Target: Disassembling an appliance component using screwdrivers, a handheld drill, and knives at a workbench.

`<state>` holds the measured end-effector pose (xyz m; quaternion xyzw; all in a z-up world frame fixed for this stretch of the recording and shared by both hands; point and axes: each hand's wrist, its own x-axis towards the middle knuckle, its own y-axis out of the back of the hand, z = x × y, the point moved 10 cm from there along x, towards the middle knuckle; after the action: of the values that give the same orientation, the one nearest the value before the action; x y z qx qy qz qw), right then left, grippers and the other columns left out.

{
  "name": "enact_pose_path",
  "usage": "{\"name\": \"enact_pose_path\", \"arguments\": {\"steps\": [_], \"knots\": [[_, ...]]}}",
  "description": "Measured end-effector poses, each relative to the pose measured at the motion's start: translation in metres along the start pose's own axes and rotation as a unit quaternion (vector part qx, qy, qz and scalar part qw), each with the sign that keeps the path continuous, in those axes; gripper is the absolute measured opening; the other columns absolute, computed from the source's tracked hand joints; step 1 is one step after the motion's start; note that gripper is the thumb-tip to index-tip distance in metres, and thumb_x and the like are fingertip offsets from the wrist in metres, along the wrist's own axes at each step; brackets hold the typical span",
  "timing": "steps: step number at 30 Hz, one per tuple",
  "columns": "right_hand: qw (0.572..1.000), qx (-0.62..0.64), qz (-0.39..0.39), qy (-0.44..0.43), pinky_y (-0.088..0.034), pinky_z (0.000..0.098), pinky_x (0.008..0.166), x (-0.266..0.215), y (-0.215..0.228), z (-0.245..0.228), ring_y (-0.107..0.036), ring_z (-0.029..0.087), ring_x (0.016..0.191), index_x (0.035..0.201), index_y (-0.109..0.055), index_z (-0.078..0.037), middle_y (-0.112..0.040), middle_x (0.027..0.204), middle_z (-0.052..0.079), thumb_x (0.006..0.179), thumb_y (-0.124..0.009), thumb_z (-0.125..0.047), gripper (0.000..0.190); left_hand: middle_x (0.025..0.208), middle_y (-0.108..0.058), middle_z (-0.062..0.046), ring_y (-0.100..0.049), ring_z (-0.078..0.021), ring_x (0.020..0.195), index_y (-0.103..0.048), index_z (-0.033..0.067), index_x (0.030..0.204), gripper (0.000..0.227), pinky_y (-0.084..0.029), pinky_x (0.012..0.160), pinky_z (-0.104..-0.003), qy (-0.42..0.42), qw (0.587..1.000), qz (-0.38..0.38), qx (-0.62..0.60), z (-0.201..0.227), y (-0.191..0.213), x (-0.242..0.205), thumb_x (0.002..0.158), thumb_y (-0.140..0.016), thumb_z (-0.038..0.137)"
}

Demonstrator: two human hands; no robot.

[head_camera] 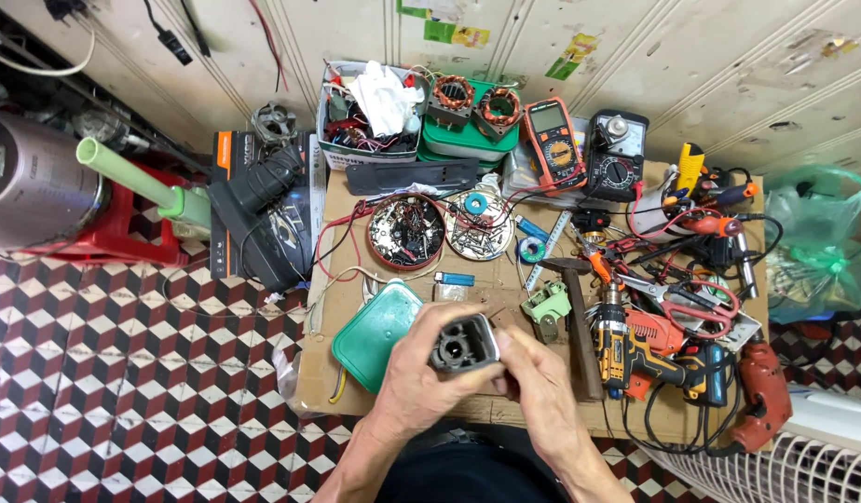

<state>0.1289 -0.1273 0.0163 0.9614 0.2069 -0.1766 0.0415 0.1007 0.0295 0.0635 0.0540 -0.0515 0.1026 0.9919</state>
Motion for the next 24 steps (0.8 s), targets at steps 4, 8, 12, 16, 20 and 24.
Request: {"name": "enact_pose_path", "arguments": {"steps": [4,8,12,16,20,24], "knots": [[0.998,-0.011,-0.014,-0.056,-0.033,0.0271,0.052,0.008,-0.007,-0.004,-0.040,0.009,0.058,0.074,-0.054,-0.009,-0.046,0.063,-0.002,0.106,-0.042,-0.042,0.048,0.098,-0.071,-0.006,-0.066,-0.0113,0.088,-0.066,0.0122,0.129,0.058,-0.058,0.080,-0.028,0.210,0.973,-0.037,-0.090,-0.054,-0.002,-0.006,0.075,-0.086,0.016],[0.993,0.015,-0.047,-0.103,-0.029,0.0282,0.047,0.014,-0.013,0.004,-0.041,0.011,0.050,0.071,-0.060,-0.005,-0.052,0.057,0.002,0.102,-0.043,-0.042,0.051,0.104,-0.068,-0.001,-0.063,-0.0088,0.094,-0.064,0.0063,0.129,0.052,-0.054,0.084,-0.026,0.197,0.957,-0.061,-0.203,-0.067,-0.008,-0.005,0.081,-0.080,0.018],[0.988,0.025,-0.050,-0.147,-0.028,0.0287,0.044,0.016,-0.013,0.015,-0.043,0.012,0.048,0.073,-0.063,-0.004,-0.056,0.058,0.004,0.101,-0.045,-0.038,0.048,0.100,-0.066,-0.001,-0.063,-0.0105,0.088,-0.058,0.0019,0.130,0.051,-0.054,0.082,-0.027,0.240,0.896,-0.077,-0.366,-0.081,-0.026,-0.011,0.086,-0.074,0.022],[0.989,0.033,-0.075,-0.120,-0.029,0.0292,0.041,0.023,-0.017,0.013,-0.043,0.012,0.046,0.070,-0.064,-0.001,-0.055,0.056,0.005,0.103,-0.044,-0.038,0.053,0.089,-0.065,-0.009,-0.063,-0.0165,0.079,-0.058,-0.0004,0.128,0.047,-0.055,0.076,-0.031,0.231,0.848,-0.097,-0.467,-0.087,-0.046,-0.011,0.093,-0.071,0.028],[0.982,0.090,-0.048,-0.156,-0.033,0.0290,0.041,0.025,-0.009,0.029,-0.050,0.013,0.048,0.072,-0.066,-0.001,-0.059,0.058,0.007,0.101,-0.046,-0.036,0.050,0.084,-0.065,-0.013,-0.068,-0.0250,0.076,-0.058,-0.0008,0.117,0.042,-0.060,0.073,-0.041,0.229,0.772,-0.132,-0.579,-0.090,-0.070,-0.013,0.106,-0.068,0.038],[0.980,0.091,0.014,-0.179,-0.034,0.0307,0.037,0.018,0.021,0.052,-0.049,0.016,0.044,0.079,-0.066,-0.001,-0.063,0.058,0.009,0.100,-0.047,-0.038,0.046,0.099,-0.073,-0.010,-0.070,-0.0197,0.084,-0.064,0.0040,0.120,0.048,-0.059,0.076,-0.035,0.389,0.788,-0.003,-0.476,-0.154,-0.074,-0.026,0.092,-0.066,0.042]]}}
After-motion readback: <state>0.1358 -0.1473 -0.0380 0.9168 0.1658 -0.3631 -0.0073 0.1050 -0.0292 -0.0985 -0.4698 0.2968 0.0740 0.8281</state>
